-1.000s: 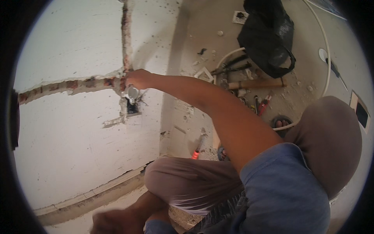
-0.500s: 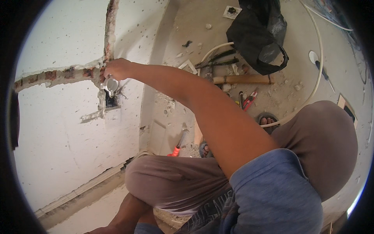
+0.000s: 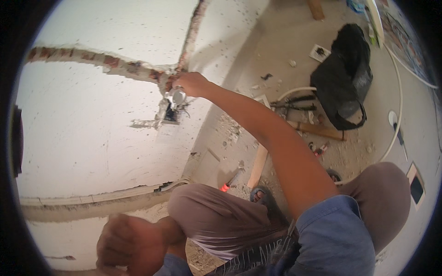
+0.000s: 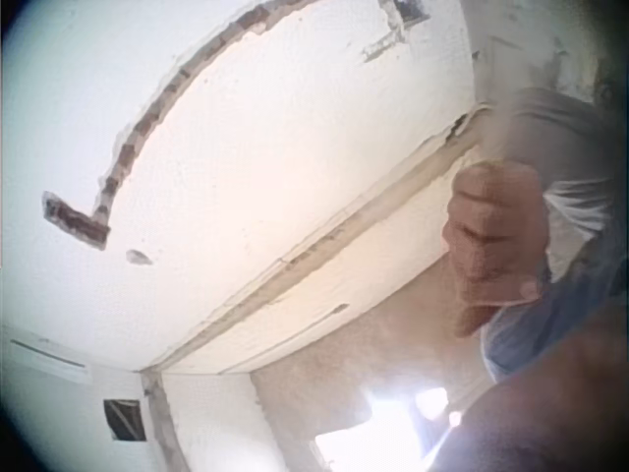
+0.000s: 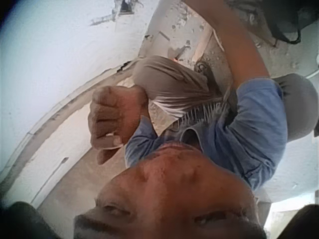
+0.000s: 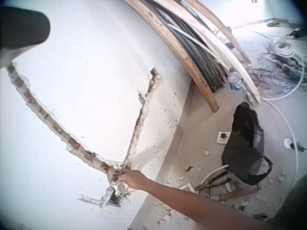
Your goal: The person prepares an electrical outlet box using a screwdriver and then uses a hammer and chisel to widen a hole in a concrete wall.
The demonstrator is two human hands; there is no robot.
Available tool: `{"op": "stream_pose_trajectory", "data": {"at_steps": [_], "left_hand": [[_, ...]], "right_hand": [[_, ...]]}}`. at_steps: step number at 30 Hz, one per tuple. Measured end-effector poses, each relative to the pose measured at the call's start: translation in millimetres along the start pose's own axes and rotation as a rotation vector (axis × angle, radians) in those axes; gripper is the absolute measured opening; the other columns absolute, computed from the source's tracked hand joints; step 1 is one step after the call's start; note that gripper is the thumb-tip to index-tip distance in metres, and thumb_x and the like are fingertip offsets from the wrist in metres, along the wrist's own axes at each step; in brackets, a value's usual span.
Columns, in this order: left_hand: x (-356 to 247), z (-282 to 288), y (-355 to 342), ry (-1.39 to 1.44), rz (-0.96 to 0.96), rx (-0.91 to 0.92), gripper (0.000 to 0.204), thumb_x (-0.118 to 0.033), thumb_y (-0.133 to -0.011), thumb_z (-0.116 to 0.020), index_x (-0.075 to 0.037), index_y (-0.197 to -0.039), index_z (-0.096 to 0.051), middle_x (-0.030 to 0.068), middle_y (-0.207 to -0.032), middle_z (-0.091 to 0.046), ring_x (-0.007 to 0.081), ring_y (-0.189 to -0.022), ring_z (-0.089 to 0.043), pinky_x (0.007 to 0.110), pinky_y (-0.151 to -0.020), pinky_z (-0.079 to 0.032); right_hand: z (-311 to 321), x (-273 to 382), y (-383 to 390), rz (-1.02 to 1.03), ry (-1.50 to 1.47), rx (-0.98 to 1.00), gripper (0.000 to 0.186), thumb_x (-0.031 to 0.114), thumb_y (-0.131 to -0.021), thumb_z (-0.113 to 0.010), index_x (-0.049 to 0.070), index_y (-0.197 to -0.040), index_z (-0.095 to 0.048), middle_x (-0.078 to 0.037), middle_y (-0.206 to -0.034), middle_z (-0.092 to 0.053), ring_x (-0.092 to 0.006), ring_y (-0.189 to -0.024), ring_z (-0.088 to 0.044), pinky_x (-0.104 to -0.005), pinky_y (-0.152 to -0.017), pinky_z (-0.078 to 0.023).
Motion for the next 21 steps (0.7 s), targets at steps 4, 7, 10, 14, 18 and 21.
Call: {"op": "stream_pose_trajectory", "data": {"at_steps": [4, 7, 10, 14, 18, 21], "left_hand": [[13, -5, 5, 0.373, 0.654, 0.224, 0.043, -0.037, -0.101, -0.041, -0.011, -0.07, -0.055, -0.0055, -0.061, -0.054, 0.01, -0.055, -0.045, 0.028, -0.052, -0.035], [12, -12, 37, 0.485, 2.029, -0.03, 0.04, -0.034, -0.102, -0.043, -0.001, -0.095, -0.064, 0.0013, -0.081, -0.057, 0.0095, -0.068, -0.051, 0.025, -0.061, -0.043], [20, -44, 57, 0.997, 1.751, 0.267, 0.047, -0.04, -0.104, -0.038, -0.001, -0.101, -0.065, 0.0034, -0.08, -0.057, 0.0112, -0.069, -0.05, 0.026, -0.067, -0.041], [15, -50, 60, 1.175, 1.709, 0.329, 0.057, -0.046, -0.105, -0.034, 0.0, -0.101, -0.067, 0.0039, -0.077, -0.057, 0.012, -0.066, -0.047, 0.028, -0.065, -0.038], [14, -57, 65, 1.208, 1.484, 0.343, 0.064, -0.05, -0.104, -0.032, 0.001, -0.099, -0.071, 0.0032, -0.071, -0.058, 0.0125, -0.058, -0.042, 0.029, -0.058, -0.035], [17, -54, 69, 1.335, 1.474, 0.285, 0.049, -0.043, -0.103, -0.043, 0.001, -0.103, -0.064, 0.0064, -0.09, -0.061, 0.0154, -0.077, -0.055, 0.03, -0.073, -0.043]], "right_hand": [[-10, 7, -5, 0.029, -0.038, -0.009, 0.021, 0.017, -0.087, -0.065, 0.019, -0.108, -0.068, -0.01, -0.106, -0.064, -0.0309, -0.098, -0.064, -0.0442, -0.08, -0.052], [-2, -5, 1, 0.016, -0.024, -0.031, 0.022, 0.015, -0.085, -0.064, 0.019, -0.106, -0.068, -0.01, -0.104, -0.064, -0.0322, -0.096, -0.064, -0.0447, -0.078, -0.052], [-4, 4, -1, 0.011, -0.034, -0.02, 0.023, 0.014, -0.085, -0.064, 0.018, -0.107, -0.068, -0.011, -0.104, -0.063, -0.0321, -0.096, -0.064, -0.0445, -0.078, -0.052], [-6, 3, 1, 0.005, -0.017, -0.003, 0.023, 0.012, -0.085, -0.064, 0.017, -0.107, -0.068, -0.011, -0.103, -0.062, -0.0322, -0.094, -0.064, -0.0443, -0.077, -0.052], [-5, -1, 3, 0.012, -0.042, -0.018, 0.024, 0.012, -0.085, -0.064, 0.017, -0.108, -0.068, -0.011, -0.102, -0.062, -0.0322, -0.092, -0.064, -0.0443, -0.076, -0.051], [-6, 1, 3, 0.012, -0.034, -0.036, 0.024, 0.012, -0.085, -0.064, 0.017, -0.107, -0.069, -0.012, -0.102, -0.062, -0.0323, -0.092, -0.064, -0.0444, -0.077, -0.052]]}}
Point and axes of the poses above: each hand's wrist, its own y-axis away from the middle knuckle, its own z-axis out of the back of the hand, x = y × z, the point moved 4 cm from there along -y, towards the middle knuckle
